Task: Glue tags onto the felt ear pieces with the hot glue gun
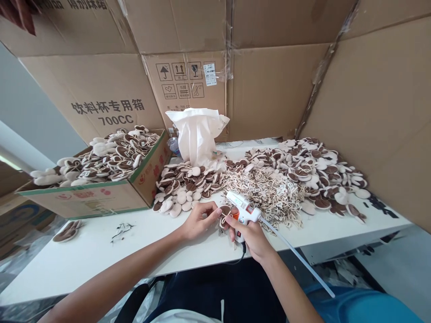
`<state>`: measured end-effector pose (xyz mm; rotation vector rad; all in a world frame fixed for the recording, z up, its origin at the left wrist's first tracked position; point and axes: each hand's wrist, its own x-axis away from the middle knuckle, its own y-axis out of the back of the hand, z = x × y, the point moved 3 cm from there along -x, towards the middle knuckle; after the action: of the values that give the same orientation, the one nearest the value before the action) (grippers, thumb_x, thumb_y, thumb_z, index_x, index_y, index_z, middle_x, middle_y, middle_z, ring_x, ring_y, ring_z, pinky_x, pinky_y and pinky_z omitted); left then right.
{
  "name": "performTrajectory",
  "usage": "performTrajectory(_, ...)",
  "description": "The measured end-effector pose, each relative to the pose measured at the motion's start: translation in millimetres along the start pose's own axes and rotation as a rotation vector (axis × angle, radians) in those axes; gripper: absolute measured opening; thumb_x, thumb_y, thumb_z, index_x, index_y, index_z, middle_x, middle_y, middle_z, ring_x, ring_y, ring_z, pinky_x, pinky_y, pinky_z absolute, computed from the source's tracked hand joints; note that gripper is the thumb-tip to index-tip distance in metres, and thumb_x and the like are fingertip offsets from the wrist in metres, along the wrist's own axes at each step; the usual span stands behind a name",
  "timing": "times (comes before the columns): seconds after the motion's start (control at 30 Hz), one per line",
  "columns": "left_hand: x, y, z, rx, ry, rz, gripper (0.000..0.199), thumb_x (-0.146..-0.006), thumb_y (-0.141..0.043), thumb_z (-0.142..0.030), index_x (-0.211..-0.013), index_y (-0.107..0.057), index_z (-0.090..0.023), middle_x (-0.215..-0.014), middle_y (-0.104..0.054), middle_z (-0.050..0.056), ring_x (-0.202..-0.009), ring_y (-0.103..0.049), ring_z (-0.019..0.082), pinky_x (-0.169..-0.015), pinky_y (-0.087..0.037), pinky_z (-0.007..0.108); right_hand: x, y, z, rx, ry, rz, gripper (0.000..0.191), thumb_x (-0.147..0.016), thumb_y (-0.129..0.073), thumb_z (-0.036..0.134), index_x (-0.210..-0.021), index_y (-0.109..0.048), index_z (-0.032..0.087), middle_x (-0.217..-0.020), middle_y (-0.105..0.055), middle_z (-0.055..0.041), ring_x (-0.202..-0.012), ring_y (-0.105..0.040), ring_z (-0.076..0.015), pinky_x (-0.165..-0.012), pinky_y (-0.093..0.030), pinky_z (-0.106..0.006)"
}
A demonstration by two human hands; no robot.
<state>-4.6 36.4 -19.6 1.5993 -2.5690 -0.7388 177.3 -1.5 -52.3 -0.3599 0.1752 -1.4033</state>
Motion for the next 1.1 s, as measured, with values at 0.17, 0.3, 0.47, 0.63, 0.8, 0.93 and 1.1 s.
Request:
performTrajectory(0.17, 2.4, -3.9, -9.6, 0.003, -0.045, 0.145, 0.054, -0.107, -0.041, -0.055, -0.080, -0.064, -0.015, -0.074, -0.069, 0.005, -0.062, -0.054, 0.013, -0.060, -0.040, 0.025, 3.2, -2.7, 0.9, 0.046, -0.001, 0.045, 0.037, -0.082, -0.086, 0.050, -0.093, -0.066, 0.021, -0.071, -0.069, -0.0015, -0.053, -0.055, -0.0139, -0.052, -0.045, -0.029)
performTrajectory(0.3, 3.1, -4.0, -16.6, -0.004, -0.063, 0.151, 0.052, -0.107, -0.041, -0.054, -0.082, -0.065, -0.015, -0.075, -0.071, 0.006, -0.063, -0.057, 0.014, -0.060, -0.043, 0.025, 4.5, -3.2, -0.9, 0.062, -0.037, 0.058, 0.037, -0.082, -0.085, 0.052, -0.088, -0.068, 0.020, -0.063, -0.066, -0.0006, -0.054, -0.056, -0.0159, -0.052, -0.048, -0.030)
performTrajectory(0.47, 3.3, -3.8, -18.5, -0.038, -0.088, 0.110, 0.046, -0.107, -0.044, -0.048, -0.080, -0.063, -0.016, -0.071, -0.067, 0.003, -0.059, -0.050, 0.012, -0.056, -0.036, 0.024, 4.7, -3.1, -0.6, 0.057, -0.011, 0.038, 0.036, -0.081, -0.086, 0.052, -0.090, -0.068, 0.022, -0.063, -0.065, 0.0010, -0.053, -0.057, -0.0162, -0.052, -0.048, -0.029)
performTrajectory(0.63, 2.9, -3.7, -14.9, -0.088, -0.065, 0.075, 0.049, -0.106, -0.044, -0.049, -0.074, -0.060, -0.016, -0.064, -0.056, -0.001, -0.056, -0.040, 0.011, -0.054, -0.030, 0.024, 3.1, -2.5, -3.4, 0.068, -0.016, 0.020, 0.037, -0.081, -0.086, 0.051, -0.094, -0.066, 0.023, -0.061, -0.064, 0.0022, -0.053, -0.057, -0.0154, -0.051, -0.046, -0.028)
performTrajectory(0.8, 3.6, -2.1, -11.8, -0.002, -0.079, 0.087, 0.054, -0.108, -0.039, -0.053, -0.079, -0.064, -0.015, -0.070, -0.060, 0.002, -0.064, -0.050, 0.014, -0.062, -0.039, 0.026, 0.4, -0.3, -2.9, -0.010, -0.008, -0.022, 0.039, -0.082, -0.087, 0.048, -0.097, -0.062, 0.023, -0.061, -0.064, 0.0031, -0.052, -0.055, -0.0130, -0.055, -0.044, -0.026)
performTrajectory(0.93, 4.1, -0.8, -8.7, 0.014, -0.072, 0.098, 0.059, -0.110, -0.032, -0.052, -0.079, -0.066, -0.016, -0.071, -0.062, 0.003, -0.065, -0.053, 0.015, -0.067, -0.041, 0.027, 0.3, -1.5, 0.2, -0.047, -0.031, -0.025, 0.041, -0.080, -0.088, 0.049, -0.095, -0.060, 0.023, -0.061, -0.065, 0.0027, -0.050, -0.053, -0.0131, -0.054, -0.044, -0.027)
performTrajectory(1.1, 3.2, -0.9, -6.1, -0.014, -0.059, 0.105, 0.056, -0.109, -0.035, -0.053, -0.083, -0.067, -0.015, -0.071, -0.060, 0.002, -0.064, -0.049, 0.014, -0.065, -0.040, 0.025, -0.1, -1.3, 0.6, -0.051, -0.033, -0.033, 0.043, -0.079, -0.089, 0.050, -0.096, -0.060, 0.023, -0.059, -0.064, 0.0029, -0.051, -0.053, -0.0138, -0.055, -0.044, -0.028)
